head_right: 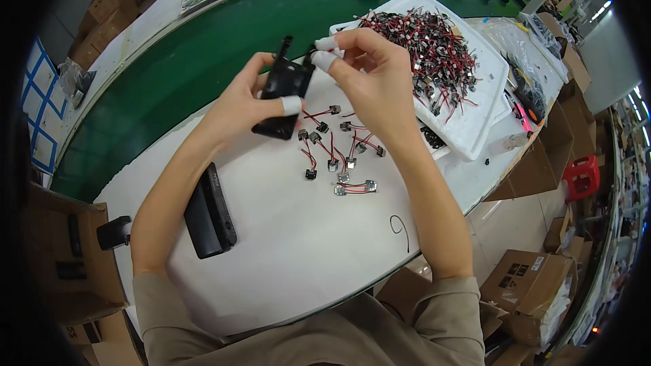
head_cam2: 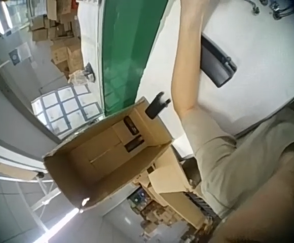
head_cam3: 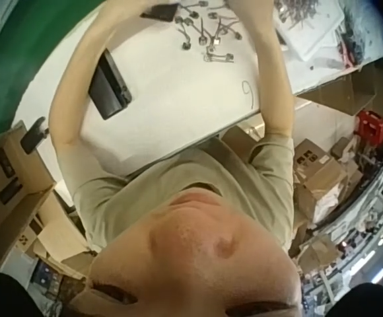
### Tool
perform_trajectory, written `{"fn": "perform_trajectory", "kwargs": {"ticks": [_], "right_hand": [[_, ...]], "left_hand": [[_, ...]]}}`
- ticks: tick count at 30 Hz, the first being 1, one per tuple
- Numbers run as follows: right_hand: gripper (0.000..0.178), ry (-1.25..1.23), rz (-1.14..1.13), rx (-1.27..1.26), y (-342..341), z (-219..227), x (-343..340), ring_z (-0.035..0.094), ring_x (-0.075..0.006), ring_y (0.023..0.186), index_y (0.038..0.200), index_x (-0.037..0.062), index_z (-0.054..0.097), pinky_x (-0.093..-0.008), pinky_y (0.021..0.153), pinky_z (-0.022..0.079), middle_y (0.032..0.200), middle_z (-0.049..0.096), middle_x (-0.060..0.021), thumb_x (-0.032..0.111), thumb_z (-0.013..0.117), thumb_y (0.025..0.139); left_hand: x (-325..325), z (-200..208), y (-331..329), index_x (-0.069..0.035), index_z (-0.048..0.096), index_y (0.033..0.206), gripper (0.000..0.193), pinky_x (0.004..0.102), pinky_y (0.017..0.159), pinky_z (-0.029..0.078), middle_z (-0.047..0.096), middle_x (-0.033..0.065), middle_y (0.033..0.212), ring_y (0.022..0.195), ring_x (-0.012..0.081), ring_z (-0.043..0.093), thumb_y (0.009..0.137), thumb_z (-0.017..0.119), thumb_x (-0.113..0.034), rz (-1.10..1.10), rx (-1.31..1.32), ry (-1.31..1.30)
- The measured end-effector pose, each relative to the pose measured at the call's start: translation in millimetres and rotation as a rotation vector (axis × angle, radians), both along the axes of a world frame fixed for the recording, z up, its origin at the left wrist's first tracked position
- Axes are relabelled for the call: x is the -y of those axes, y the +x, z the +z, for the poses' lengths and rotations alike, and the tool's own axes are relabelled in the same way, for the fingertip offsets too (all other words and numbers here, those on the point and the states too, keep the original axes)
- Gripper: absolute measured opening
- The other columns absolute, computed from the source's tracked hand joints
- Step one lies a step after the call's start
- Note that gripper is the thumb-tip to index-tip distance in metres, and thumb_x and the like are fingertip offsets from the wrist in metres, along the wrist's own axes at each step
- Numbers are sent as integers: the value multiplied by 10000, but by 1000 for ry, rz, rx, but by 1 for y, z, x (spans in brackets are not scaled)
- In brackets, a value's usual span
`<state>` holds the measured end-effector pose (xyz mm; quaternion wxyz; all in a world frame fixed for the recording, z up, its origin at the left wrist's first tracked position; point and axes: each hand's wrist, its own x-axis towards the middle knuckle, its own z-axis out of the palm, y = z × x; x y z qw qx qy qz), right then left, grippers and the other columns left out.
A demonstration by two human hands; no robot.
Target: The person assembles small fan components by hand, inserting electronic components into plastic fan housings.
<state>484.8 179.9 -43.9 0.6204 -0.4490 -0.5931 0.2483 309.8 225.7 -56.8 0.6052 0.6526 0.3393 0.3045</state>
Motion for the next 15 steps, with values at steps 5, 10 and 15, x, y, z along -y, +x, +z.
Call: {"fn": "perform_trajectory", "kwargs": {"ticks": [5,10,15], "right_hand": [[166,137,-153,335,-14,1,7,502,-102,561,823,6,573,-202,510,387,728,623,-34,5,622,665],[195,172,-201,448,-14,-1,6,529,-145,598,800,25,531,-253,539,408,712,625,-28,26,621,628],[229,164,-223,466,-14,-2,7,522,-162,643,813,35,515,-288,566,409,684,615,-19,34,618,609]], "left_hand": [[15,12,5,-20,368,1134,535,271,650,507,539,100,934,766,141,595,689,654,-98,-97,65,-145],[15,12,5,-11,355,1179,580,268,641,516,514,92,953,812,136,582,670,622,-94,-154,90,-169],[17,13,5,-14,353,1195,600,264,654,512,496,85,958,805,132,568,658,610,-89,-178,102,-137]]}}
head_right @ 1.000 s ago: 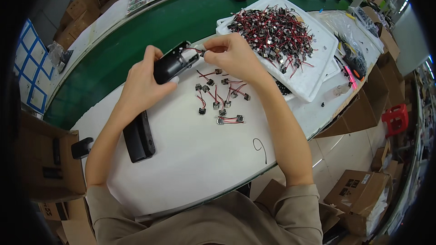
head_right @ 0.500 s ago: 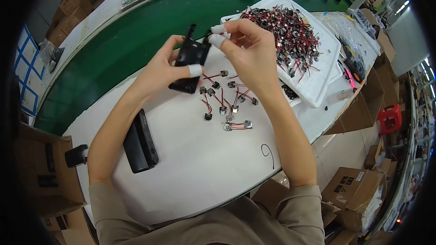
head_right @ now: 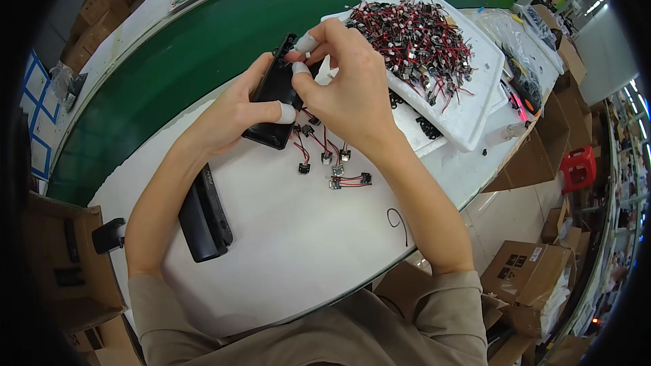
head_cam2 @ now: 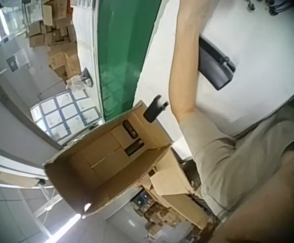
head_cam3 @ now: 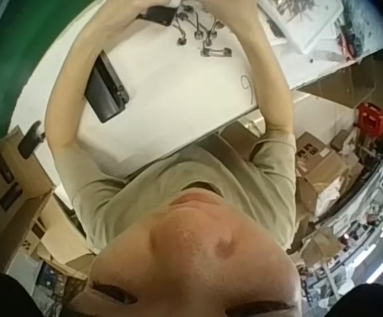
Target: The person assembles small fan components by hand, inserting electronic components into plastic fan housings.
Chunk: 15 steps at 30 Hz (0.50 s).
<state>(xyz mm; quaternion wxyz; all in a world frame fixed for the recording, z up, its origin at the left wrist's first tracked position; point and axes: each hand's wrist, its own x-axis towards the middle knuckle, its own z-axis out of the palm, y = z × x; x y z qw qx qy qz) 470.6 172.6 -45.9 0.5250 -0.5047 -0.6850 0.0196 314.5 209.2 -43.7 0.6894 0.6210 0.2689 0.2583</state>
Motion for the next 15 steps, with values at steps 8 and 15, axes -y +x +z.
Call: {"fn": "perform_trajectory", "kwargs": {"ticks": [8,15], "right_hand": [[223,2,-2,32,-2,-2,0,497,-190,682,804,55,521,-320,647,380,652,571,-15,9,599,600],[260,9,1,186,-4,-3,2,509,-197,715,838,67,501,-335,684,341,665,575,-13,9,597,603]], "left_hand": [[0,-2,0,-12,333,1212,648,270,703,495,481,75,949,792,131,541,626,597,-94,-11,-6,54],[-2,-1,-7,-16,267,1251,676,283,446,510,449,65,881,704,138,539,668,593,-115,-131,7,-57]]}}
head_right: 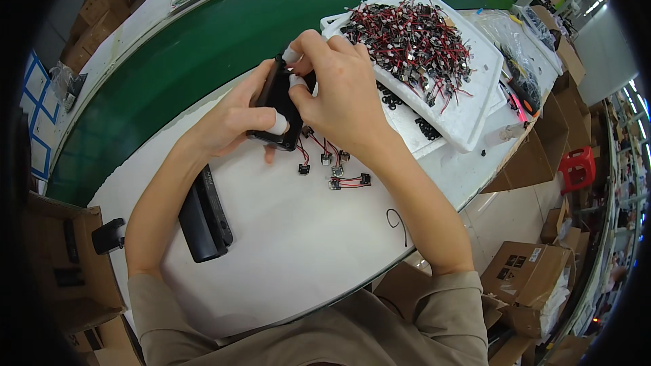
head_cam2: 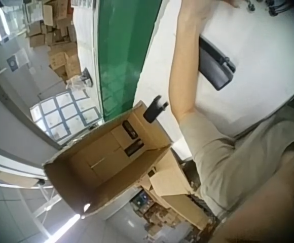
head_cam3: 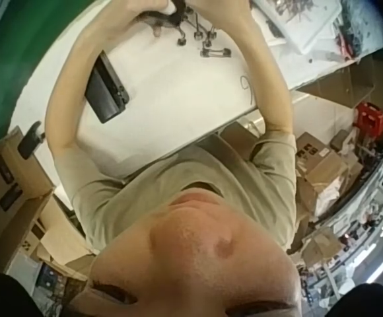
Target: The person assembles small fan components by hand, inserting electronic components into plastic fan housings.
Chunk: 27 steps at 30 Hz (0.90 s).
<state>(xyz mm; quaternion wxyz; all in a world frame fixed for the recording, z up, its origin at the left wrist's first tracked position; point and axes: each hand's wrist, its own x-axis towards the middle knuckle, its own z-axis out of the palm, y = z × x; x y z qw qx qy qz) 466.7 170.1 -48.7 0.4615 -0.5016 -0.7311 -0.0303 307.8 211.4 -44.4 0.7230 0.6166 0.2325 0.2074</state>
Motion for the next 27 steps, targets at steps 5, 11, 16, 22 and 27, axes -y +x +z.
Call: {"fn": "perform_trajectory", "kwargs": {"ticks": [5,11,16,22,27], "right_hand": [[343,-108,-3,22,0,4,3,544,-201,734,939,68,464,-346,708,318,697,597,-16,29,604,628],[548,-413,175,-284,14,3,-4,589,-237,622,1114,10,390,-309,611,462,846,645,-142,176,660,667],[465,-4,-68,-194,24,6,-7,529,-163,841,1094,19,425,-305,753,427,1019,582,-68,80,613,673],[333,120,-20,-156,20,-2,-15,532,-268,811,955,18,523,-332,735,442,881,539,-130,41,606,633],[278,100,-1,-209,23,-11,-17,511,-326,932,918,5,531,-374,809,421,1044,480,-167,30,589,647]], "left_hand": [[-4,0,-3,-22,308,1218,588,261,388,479,471,69,845,643,132,548,702,548,-167,-46,6,-43],[-15,2,1,8,413,1128,394,304,372,500,581,169,821,633,246,622,799,422,-211,124,-78,-303],[-98,-7,25,22,504,771,282,265,336,442,553,127,599,411,172,538,747,421,-247,330,-268,-8],[-228,-49,93,52,531,795,361,251,362,420,553,97,574,405,144,516,776,466,-303,704,-465,329],[-245,-50,141,95,554,875,461,274,442,493,591,165,740,453,186,557,768,530,-353,907,-503,307]]}}
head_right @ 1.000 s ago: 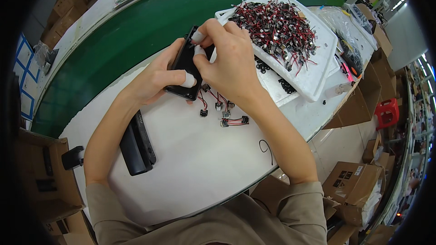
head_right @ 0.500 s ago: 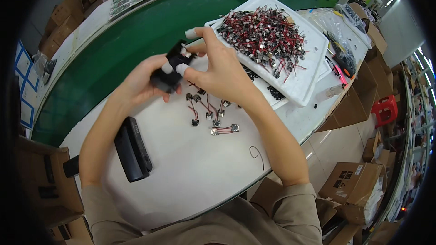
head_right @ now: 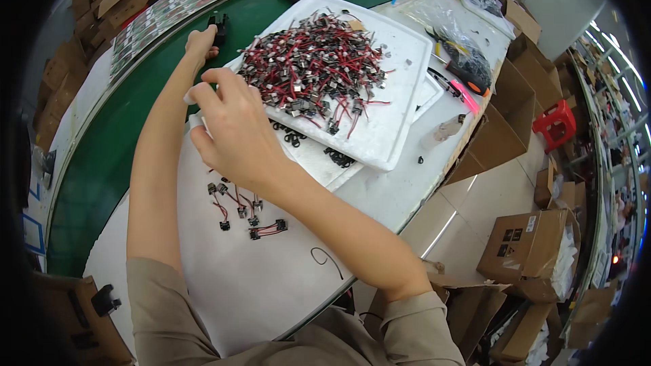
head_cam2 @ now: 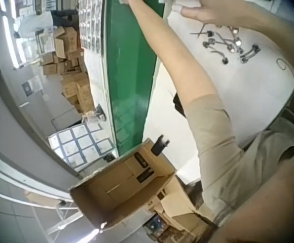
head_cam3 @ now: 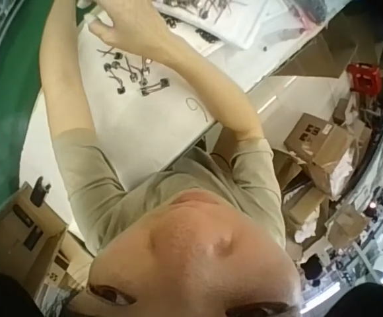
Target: The person assembles small fan components by hand, inserting electronic components into plastic fan housings.
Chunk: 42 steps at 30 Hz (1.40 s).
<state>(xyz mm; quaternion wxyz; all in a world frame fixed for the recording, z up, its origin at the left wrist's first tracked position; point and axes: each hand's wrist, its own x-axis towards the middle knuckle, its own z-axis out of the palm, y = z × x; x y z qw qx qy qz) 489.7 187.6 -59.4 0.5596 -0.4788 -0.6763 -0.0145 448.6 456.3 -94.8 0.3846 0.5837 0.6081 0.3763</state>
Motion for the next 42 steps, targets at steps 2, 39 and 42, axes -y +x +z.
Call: {"fn": "perform_trajectory", "kwargs": {"ticks": [2,39,42], "right_hand": [[271,-1,11,10,-2,-2,-1,514,-333,924,913,2,538,-379,807,423,1046,480,-172,34,592,649],[203,-685,199,185,13,11,11,614,-259,668,813,-31,649,-325,652,476,736,632,-175,151,625,728],[218,-739,206,213,15,25,14,615,-263,679,864,-40,634,-332,658,474,748,633,-176,145,593,757]], "left_hand": [[0,3,1,107,548,898,482,271,456,502,570,181,810,458,193,554,759,539,-355,7,-1,-15],[275,72,-202,-8,325,1287,962,361,823,435,522,264,1065,948,357,558,560,732,-488,-694,-608,-13],[252,76,-223,-35,433,1223,825,365,780,455,528,218,1033,865,296,574,582,729,-462,-673,-483,-25]]}}
